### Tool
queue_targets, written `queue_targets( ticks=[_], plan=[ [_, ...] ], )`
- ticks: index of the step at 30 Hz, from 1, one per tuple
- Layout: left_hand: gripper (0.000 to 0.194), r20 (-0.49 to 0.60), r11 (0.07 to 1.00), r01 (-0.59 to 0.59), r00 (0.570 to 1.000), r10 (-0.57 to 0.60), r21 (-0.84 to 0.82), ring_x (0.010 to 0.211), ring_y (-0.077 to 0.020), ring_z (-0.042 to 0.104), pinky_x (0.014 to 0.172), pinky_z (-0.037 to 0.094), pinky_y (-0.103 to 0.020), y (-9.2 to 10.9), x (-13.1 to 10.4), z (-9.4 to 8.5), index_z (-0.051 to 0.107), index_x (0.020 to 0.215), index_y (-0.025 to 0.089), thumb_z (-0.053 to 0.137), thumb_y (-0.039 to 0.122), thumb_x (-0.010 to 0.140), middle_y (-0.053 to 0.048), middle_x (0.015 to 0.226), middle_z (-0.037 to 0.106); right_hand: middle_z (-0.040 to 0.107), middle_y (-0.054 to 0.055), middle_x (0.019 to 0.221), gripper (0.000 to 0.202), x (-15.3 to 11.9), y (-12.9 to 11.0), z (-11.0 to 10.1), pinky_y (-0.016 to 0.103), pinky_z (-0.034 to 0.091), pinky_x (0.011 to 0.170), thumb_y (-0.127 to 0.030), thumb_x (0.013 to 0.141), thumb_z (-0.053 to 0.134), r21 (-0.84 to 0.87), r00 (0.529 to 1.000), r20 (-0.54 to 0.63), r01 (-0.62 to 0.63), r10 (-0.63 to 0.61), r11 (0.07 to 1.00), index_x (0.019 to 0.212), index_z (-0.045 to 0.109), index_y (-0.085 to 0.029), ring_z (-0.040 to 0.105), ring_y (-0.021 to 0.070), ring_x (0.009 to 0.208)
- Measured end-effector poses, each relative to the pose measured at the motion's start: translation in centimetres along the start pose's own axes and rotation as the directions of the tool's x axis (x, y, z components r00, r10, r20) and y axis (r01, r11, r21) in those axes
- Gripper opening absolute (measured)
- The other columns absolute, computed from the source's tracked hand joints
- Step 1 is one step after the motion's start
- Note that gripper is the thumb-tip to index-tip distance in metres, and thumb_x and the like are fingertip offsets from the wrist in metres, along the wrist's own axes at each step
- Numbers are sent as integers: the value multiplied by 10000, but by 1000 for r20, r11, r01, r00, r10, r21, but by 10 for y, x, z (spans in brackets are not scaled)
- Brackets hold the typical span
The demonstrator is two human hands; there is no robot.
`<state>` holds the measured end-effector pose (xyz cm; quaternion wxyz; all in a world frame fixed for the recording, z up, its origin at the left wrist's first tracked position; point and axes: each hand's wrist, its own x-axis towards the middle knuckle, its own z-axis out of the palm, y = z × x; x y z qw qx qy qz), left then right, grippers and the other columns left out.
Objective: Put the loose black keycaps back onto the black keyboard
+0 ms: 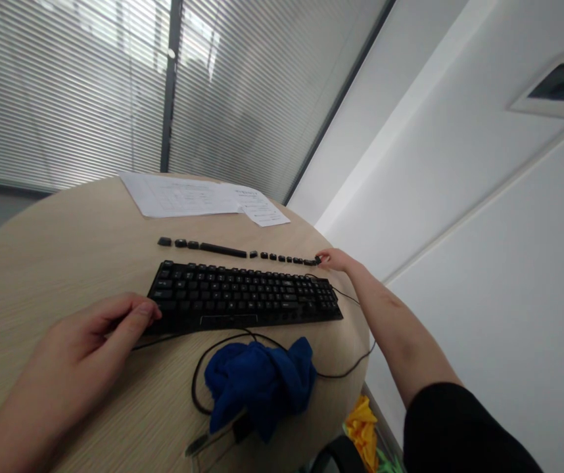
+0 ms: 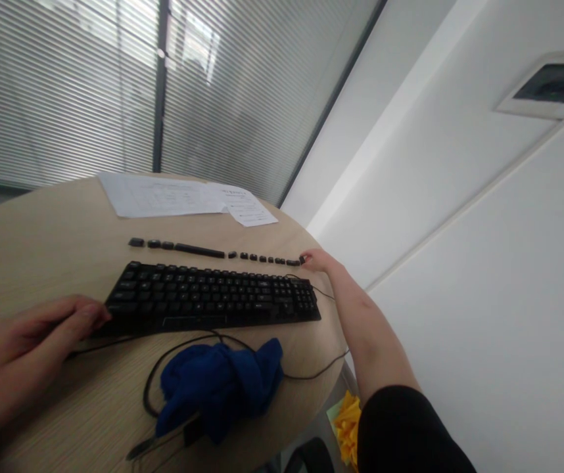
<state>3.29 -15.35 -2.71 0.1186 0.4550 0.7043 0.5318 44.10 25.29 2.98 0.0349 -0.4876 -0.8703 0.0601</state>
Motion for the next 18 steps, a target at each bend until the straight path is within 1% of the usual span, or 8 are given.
queue_targets(
  ticks=[3, 5, 7, 9, 11, 14, 16, 18],
  plan=[
    [390, 57, 997, -73, 996, 73, 7, 727, -253, 677, 698, 527, -336, 0, 1, -1, 727, 781, 302, 530, 634, 840, 23, 770, 749, 764, 0, 879, 335, -15, 0, -9, 282, 549, 845, -208, 728, 814, -5, 998, -70, 6, -6, 1000, 1062, 788, -223, 703, 169, 799],
    [379, 67, 997, -76, 995, 75, 8, 734, -248, 677, 693, 514, -328, -1, 2, -1, 726, 791, 298, 532, 618, 854, 25, 777, 748, 766, 13, 906, 346, -33, 2, -17, 304, 552, 866, -236, 758, 809, 9, 992, -129, 9, -8, 1000, 1102, 774, -223, 708, 172, 801],
    [375, 59, 997, -76, 995, 76, 0, 744, -247, 675, 696, 508, -325, 0, 2, 0, 724, 793, 295, 534, 613, 857, 22, 786, 746, 768, 30, 972, 374, -59, 5, -20, 319, 557, 883, -283, 815, 775, 36, 981, -195, 6, 1, 999, 1183, 743, -223, 713, 174, 827],
    [376, 41, 997, -73, 997, 73, -3, 747, -247, 668, 716, 507, -327, 5, 2, 0, 721, 795, 293, 532, 612, 854, 19, 785, 741, 760, 61, 1054, 415, -93, 4, -15, 329, 566, 886, -351, 889, 704, 73, 963, -268, -14, 33, 997, 1279, 694, -209, 715, 181, 876],
    [389, 40, 998, -70, 997, 70, 9, 726, -244, 655, 716, 500, -329, 13, 1, -2, 713, 780, 289, 518, 619, 848, 17, 755, 728, 750, 94, 1096, 462, -131, -1, 2, 345, 579, 871, -424, 940, 623, 138, 931, -356, -38, 85, 990, 1335, 653, -188, 714, 193, 912],
    [407, 65, 997, -60, 996, 58, 43, 700, -241, 644, 710, 486, -328, 23, 0, -5, 703, 754, 279, 499, 622, 832, 13, 728, 720, 755, 101, 1046, 486, -183, -17, 41, 366, 593, 834, -516, 907, 626, 337, 862, -475, -11, 180, 942, 1252, 697, -182, 711, 210, 874],
    [403, 72, 997, -44, 997, 40, 55, 715, -240, 647, 726, 483, -325, 26, 0, -7, 706, 766, 270, 499, 610, 828, 9, 749, 730, 754, 110, 1031, 505, -206, -28, 66, 365, 596, 811, -532, 882, 636, 430, 832, -493, -19, 252, 903, 1226, 706, -170, 709, 219, 868],
    [385, 74, 998, -19, 997, 14, 68, 748, -241, 657, 734, 480, -318, 26, 0, -7, 712, 795, 261, 514, 590, 825, 8, 781, 740, 752, 119, 1036, 536, -216, -38, 83, 363, 597, 791, -537, 868, 635, 489, 790, -520, -36, 324, 872, 1244, 697, -160, 702, 218, 839]
  ],
)
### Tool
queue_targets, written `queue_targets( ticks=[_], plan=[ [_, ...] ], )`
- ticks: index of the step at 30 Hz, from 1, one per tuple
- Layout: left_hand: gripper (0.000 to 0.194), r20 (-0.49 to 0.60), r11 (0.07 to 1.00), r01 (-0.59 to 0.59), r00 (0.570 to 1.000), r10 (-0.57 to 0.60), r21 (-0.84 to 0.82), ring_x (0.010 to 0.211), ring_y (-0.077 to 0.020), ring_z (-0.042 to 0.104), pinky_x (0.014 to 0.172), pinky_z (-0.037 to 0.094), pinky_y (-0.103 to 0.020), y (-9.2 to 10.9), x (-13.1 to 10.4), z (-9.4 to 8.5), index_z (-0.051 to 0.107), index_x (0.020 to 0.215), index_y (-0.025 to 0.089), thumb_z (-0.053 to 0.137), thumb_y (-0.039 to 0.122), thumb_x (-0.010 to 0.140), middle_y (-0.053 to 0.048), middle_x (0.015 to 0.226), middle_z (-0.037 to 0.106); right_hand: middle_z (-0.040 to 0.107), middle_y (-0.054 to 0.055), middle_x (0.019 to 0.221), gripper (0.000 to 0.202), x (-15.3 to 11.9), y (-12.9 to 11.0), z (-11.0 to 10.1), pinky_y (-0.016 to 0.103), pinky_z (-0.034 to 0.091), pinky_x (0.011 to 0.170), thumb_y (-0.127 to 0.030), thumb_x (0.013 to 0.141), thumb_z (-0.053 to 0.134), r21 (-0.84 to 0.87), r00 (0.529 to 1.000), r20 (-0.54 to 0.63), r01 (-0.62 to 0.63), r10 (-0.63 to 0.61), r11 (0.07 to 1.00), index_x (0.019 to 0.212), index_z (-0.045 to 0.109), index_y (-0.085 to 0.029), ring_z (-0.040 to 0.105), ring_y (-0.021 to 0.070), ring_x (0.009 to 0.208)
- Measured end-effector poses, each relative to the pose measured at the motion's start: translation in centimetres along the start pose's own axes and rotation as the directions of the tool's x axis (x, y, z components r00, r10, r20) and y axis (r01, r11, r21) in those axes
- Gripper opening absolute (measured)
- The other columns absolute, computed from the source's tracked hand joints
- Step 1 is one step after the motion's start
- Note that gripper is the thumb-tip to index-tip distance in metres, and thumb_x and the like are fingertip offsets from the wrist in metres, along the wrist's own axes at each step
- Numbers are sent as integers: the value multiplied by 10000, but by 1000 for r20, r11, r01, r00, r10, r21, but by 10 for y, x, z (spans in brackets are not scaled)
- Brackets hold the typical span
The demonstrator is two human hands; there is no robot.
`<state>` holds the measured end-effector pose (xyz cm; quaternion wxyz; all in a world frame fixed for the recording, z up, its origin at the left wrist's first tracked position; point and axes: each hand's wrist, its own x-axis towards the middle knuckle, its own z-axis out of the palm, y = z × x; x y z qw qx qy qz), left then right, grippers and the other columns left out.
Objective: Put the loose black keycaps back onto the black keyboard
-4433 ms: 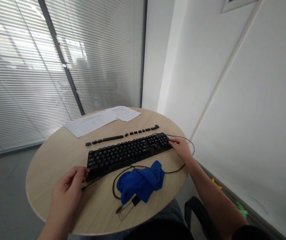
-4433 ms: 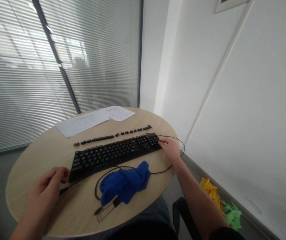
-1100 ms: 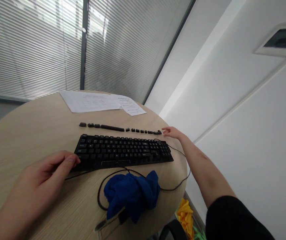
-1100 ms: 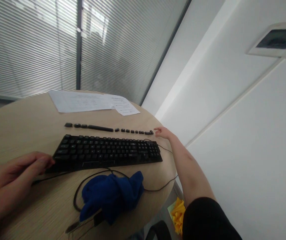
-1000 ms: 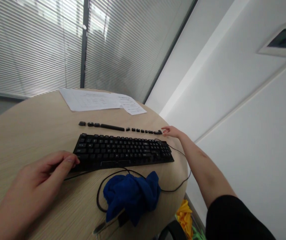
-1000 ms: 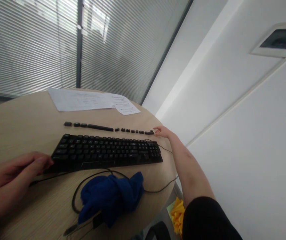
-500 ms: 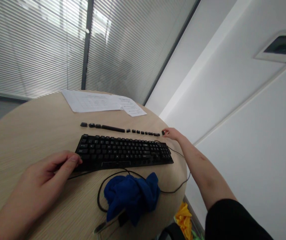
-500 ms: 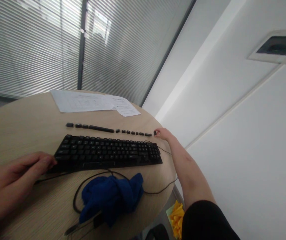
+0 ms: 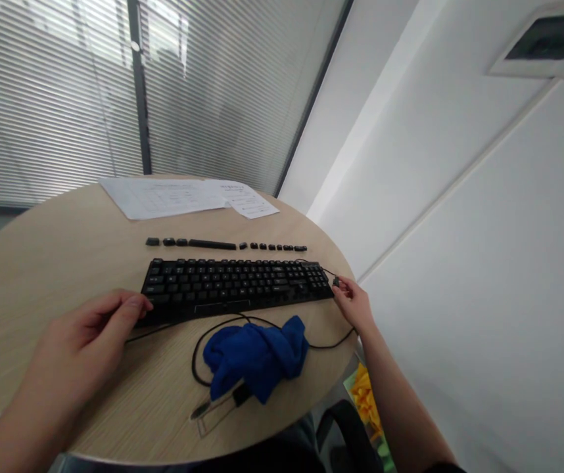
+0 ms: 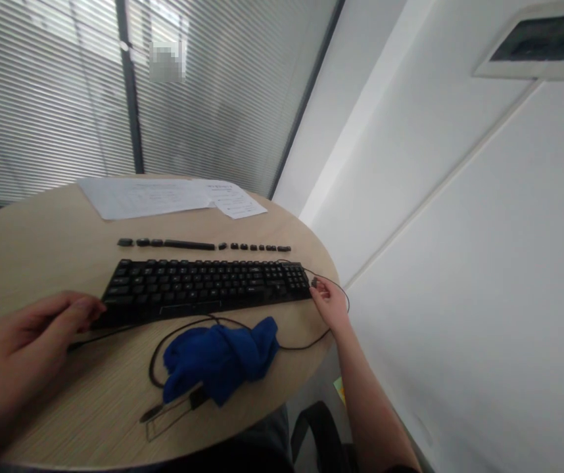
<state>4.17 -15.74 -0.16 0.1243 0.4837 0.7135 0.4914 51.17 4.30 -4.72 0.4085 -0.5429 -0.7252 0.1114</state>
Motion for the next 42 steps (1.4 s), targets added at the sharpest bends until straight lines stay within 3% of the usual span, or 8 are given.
queue_targets(
  ticks=[4, 9, 14, 21, 29, 33, 42],
  plan=[
    [372, -19, 999, 40, 999, -40, 23, 766, -247, 674, 714, 480, -311, 4, 0, -1, 714, 818, 246, 522, 565, 813, -2, 793, 749, 746, 114, 1052, 552, -5, -5, 8, 353, 582, 758, -507, 867, 609, -25, 996, -92, -13, 11, 1000, 1295, 673, -165, 676, 207, 798],
    [363, -39, 999, 19, 999, -18, 31, 730, -251, 673, 699, 512, -324, 22, -3, -5, 697, 766, 245, 504, 551, 793, -18, 756, 737, 745, 88, 1016, 493, 0, -9, 7, 341, 556, 765, -386, 851, 586, -159, 998, -6, 66, -68, 985, 1290, 681, -183, 670, 208, 825],
    [385, -30, 998, 60, 998, -59, 28, 795, -269, 678, 740, 512, -340, 23, -2, -6, 707, 789, 226, 523, 563, 762, -42, 809, 745, 744, 86, 1081, 510, -1, -9, 9, 366, 553, 862, -314, 821, 573, -140, 995, 46, 91, -86, 986, 1301, 671, -174, 688, 223, 925],
    [370, -14, 997, 72, 997, -72, -26, 778, -265, 661, 719, 490, -335, 25, -3, -6, 687, 784, 227, 525, 559, 768, -39, 761, 713, 733, 81, 1161, 496, 0, -8, 7, 404, 539, 933, -295, 832, 571, -174, 982, 124, 164, -143, 971, 1307, 676, -203, 683, 233, 976],
    [389, 15, 998, 54, 998, -54, -24, 788, -253, 660, 723, 487, -313, 18, -2, -5, 697, 822, 217, 527, 564, 785, -33, 784, 725, 716, 75, 1246, 480, 0, -1, 8, 447, 517, 1048, -286, 860, 572, -170, 974, 132, 206, -185, 964, 1319, 693, -220, 668, 254, 1117],
    [403, -8, 998, 44, 999, -45, -36, 769, -246, 652, 720, 492, -309, 18, -1, -3, 693, 788, 218, 526, 585, 767, -30, 766, 721, 728, 65, 1222, 405, -1, 0, 8, 430, 528, 1043, -303, 875, 570, -139, 970, 123, 227, -210, 964, 1236, 743, -237, 671, 247, 1136],
    [418, -10, 995, 97, 995, -97, -21, 783, -258, 653, 733, 484, -328, 18, 0, -3, 702, 791, 225, 517, 597, 746, -36, 790, 727, 727, 77, 1210, 383, -2, -5, 8, 411, 536, 1009, -359, 960, 514, -178, 976, 101, 210, -195, 961, 1241, 739, -229, 671, 240, 1119]
  ],
)
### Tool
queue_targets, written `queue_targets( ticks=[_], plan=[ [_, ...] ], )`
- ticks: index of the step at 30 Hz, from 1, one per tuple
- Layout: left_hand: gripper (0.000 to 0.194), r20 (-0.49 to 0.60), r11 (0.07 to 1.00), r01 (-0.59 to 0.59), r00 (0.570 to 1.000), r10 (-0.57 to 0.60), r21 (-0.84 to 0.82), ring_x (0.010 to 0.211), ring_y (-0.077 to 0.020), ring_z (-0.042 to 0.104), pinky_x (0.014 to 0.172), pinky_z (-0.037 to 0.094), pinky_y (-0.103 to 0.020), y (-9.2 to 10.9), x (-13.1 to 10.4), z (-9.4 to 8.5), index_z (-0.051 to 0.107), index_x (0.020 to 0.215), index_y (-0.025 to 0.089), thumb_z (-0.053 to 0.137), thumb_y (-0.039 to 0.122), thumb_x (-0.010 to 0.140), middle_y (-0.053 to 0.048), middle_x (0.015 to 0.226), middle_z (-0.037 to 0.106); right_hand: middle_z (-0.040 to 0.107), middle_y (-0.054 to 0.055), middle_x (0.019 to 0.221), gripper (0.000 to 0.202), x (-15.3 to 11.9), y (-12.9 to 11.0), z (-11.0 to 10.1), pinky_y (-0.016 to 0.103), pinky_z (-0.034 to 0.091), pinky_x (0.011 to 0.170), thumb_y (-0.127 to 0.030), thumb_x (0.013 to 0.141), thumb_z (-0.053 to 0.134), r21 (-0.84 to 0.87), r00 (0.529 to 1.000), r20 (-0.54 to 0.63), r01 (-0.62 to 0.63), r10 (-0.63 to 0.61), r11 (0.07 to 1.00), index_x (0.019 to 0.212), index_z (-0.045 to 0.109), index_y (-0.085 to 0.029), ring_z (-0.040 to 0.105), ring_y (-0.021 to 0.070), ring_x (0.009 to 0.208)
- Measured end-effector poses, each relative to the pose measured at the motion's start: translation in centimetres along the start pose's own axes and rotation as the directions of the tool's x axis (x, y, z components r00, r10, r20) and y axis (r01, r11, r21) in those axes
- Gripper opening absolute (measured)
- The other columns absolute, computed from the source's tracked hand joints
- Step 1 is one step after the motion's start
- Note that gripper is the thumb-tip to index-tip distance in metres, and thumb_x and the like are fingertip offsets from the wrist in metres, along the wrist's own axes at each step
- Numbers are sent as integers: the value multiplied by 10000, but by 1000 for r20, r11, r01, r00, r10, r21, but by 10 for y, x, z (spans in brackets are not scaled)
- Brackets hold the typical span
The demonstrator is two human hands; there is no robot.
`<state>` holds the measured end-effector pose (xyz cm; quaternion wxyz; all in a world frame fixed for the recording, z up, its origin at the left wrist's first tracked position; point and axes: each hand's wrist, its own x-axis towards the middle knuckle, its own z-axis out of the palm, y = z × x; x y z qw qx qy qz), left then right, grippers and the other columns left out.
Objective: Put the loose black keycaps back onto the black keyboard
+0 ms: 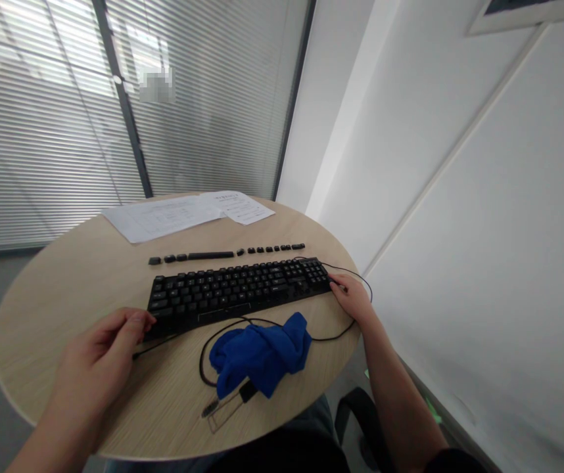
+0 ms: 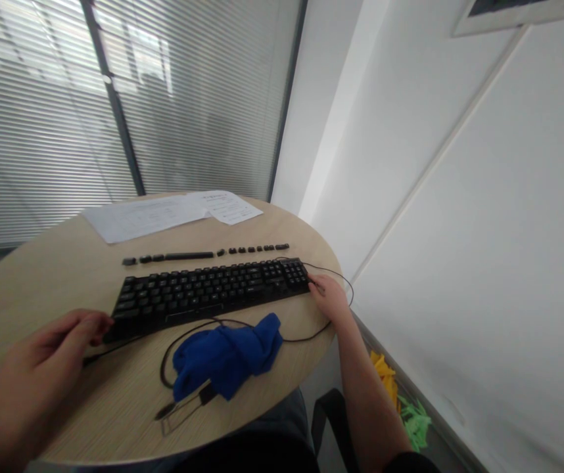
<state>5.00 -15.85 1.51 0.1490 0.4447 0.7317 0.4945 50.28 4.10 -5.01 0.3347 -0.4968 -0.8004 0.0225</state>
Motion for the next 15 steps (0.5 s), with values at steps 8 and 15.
queue_targets(
  ticks=[8, 15],
  plan=[
    [396, -5, 1000, 4, 1000, -4, 25, 810, -271, 655, 757, 479, -348, 1, -1, 0, 694, 789, 239, 509, 587, 746, -34, 803, 723, 761, 70, 1015, 364, -2, -4, -5, 332, 545, 817, -326, 918, 547, -38, 995, -14, -99, 99, 994, 1179, 775, -215, 680, 200, 848],
    [388, 1, 1000, -7, 1000, 7, 2, 819, -271, 658, 768, 487, -350, 4, -2, -2, 699, 790, 235, 514, 574, 753, -39, 810, 724, 766, 55, 941, 353, -3, -8, -6, 312, 525, 751, -337, 888, 577, -22, 984, -35, -177, 176, 984, 1140, 792, -216, 662, 184, 758]
  ],
)
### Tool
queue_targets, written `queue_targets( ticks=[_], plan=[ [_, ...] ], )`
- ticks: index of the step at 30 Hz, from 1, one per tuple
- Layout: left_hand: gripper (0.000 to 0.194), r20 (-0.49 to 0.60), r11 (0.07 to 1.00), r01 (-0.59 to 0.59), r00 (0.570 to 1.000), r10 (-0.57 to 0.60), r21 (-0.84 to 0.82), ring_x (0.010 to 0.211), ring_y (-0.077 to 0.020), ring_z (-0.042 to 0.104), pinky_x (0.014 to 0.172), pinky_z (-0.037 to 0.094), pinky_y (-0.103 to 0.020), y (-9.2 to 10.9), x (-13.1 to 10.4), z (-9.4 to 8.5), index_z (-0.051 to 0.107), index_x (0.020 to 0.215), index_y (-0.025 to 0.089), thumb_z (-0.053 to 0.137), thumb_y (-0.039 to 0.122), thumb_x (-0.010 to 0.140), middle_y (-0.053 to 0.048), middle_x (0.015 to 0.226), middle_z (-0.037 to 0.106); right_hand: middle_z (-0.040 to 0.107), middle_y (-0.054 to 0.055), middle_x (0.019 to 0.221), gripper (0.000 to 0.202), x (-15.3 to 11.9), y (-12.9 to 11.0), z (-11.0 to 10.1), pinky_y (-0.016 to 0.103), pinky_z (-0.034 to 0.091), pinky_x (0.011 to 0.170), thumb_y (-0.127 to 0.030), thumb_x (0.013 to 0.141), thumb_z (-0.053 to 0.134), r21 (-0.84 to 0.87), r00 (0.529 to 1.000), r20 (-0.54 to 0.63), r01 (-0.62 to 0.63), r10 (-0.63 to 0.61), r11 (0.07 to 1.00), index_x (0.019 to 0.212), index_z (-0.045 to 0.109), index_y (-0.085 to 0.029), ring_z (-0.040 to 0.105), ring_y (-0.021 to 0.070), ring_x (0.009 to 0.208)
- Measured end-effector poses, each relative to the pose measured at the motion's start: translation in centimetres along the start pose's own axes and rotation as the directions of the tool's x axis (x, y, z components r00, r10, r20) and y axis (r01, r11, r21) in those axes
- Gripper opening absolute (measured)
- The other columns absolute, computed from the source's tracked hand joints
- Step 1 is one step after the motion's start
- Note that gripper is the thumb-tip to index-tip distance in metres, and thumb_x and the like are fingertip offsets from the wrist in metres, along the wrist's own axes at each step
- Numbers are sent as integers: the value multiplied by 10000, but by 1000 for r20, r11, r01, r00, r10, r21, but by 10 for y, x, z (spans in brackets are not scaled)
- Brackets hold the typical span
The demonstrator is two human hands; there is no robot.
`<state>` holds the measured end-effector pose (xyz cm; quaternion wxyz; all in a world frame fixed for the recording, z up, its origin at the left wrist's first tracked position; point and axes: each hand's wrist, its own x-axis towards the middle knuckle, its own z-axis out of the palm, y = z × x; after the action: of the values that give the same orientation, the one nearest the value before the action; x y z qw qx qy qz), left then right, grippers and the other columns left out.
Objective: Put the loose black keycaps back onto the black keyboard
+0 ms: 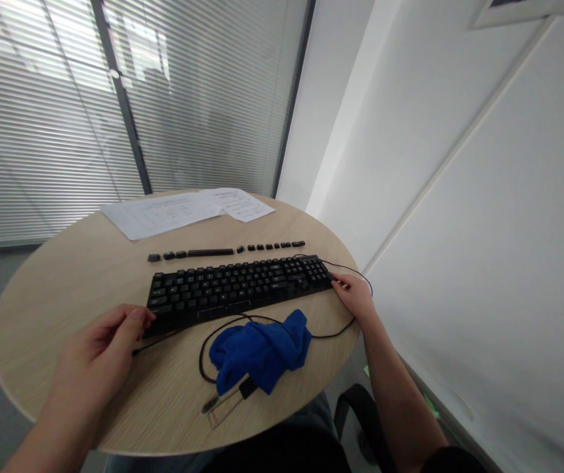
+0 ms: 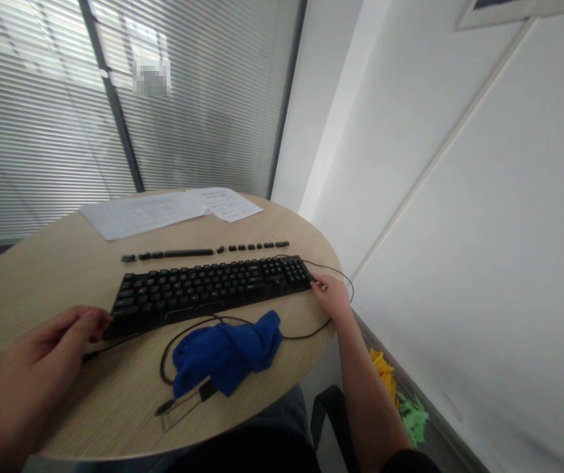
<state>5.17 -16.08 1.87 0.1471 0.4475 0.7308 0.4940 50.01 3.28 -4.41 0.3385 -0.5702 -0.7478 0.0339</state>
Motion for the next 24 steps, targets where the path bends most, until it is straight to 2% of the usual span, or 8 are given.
queue_targets(
  ticks=[11, 18, 24],
  plan=[
    [374, 3, 999, -35, 999, 35, -4, 778, -253, 650, 738, 472, -333, -7, 3, 2, 699, 784, 240, 523, 569, 763, -25, 777, 723, 761, 58, 950, 318, -2, -4, -1, 308, 516, 768, -341, 876, 609, -55, 1000, -2, 30, -31, 998, 1106, 796, -227, 653, 184, 762],
    [390, -8, 1000, -14, 1000, 14, -2, 790, -253, 656, 721, 474, -324, -4, 1, 3, 696, 785, 230, 519, 575, 745, -29, 781, 725, 756, 41, 918, 313, -1, -5, -1, 313, 508, 753, -352, 865, 615, -38, 1000, 3, -6, 6, 999, 1092, 795, -234, 650, 178, 739],
    [363, 15, 998, -58, 998, 58, 10, 763, -244, 652, 721, 478, -320, -6, 3, 0, 701, 791, 227, 520, 541, 777, -22, 755, 719, 752, 49, 886, 295, -2, -5, -2, 307, 501, 750, -370, 855, 627, -42, 999, -16, -40, 40, 998, 1033, 803, -213, 649, 183, 738]
  ],
)
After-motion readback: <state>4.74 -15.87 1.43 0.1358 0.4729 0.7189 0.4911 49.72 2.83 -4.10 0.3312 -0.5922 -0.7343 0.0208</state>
